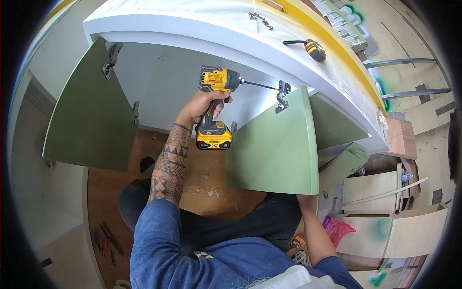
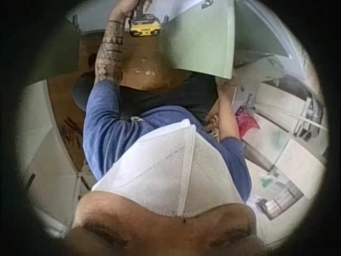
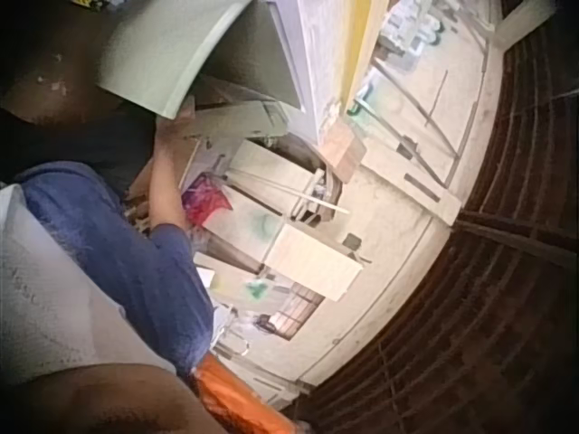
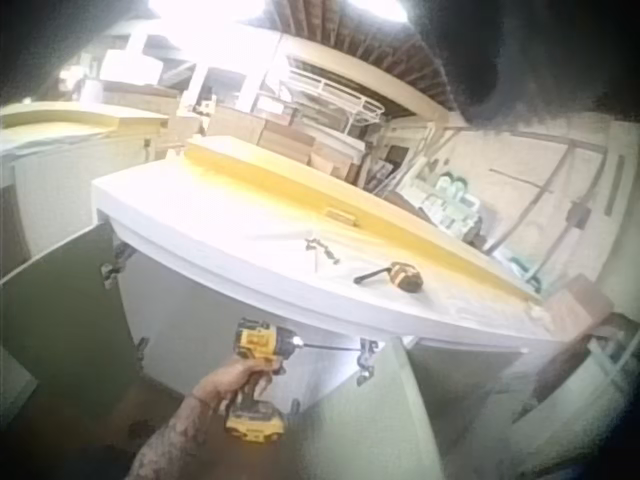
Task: The person attaches hinges to green cabinet doors and secures them to a white and yellow cabinet frame using a power drill and screws, checking the alignment by opening and closing the doors.
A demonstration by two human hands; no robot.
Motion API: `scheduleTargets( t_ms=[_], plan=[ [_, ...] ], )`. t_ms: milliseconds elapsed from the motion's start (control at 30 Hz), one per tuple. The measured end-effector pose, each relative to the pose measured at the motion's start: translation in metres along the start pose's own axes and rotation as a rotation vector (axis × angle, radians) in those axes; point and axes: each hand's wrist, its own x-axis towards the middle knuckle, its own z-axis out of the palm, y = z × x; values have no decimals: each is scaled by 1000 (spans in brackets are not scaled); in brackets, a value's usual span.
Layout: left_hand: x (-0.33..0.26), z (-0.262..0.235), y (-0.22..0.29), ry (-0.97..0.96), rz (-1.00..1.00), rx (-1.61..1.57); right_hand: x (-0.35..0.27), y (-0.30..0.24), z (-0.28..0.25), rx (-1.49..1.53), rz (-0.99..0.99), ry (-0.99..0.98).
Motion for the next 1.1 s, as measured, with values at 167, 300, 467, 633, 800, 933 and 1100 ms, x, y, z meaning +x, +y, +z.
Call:
scheduleTargets(
  t_ms=[167,300,467,633,800,933,1100],
  plan=[
    [1,2,7,-4,6,20,4,0,-2,-106,-95,17],
    [5,-6,6,-62,-125,17,3,-7,-7,-2,-41,-2],
    [7,-7,1,-50,-146,-13,5,-7,-11,-39,-1,-65],
    [13,-3,-4,-49,-133,-49,-7,15,-2,-47,-74,-17],
    [1,-31,-28,20,-127,-92,1,-3,-4,123,247,-82],
    [-27,-33,-55,66,-137,-105,19,-24,-14,198,385,-32],
    [-89,-59,-132,85,-359,-166,31,-39,-4,337,273,111]
  ],
)
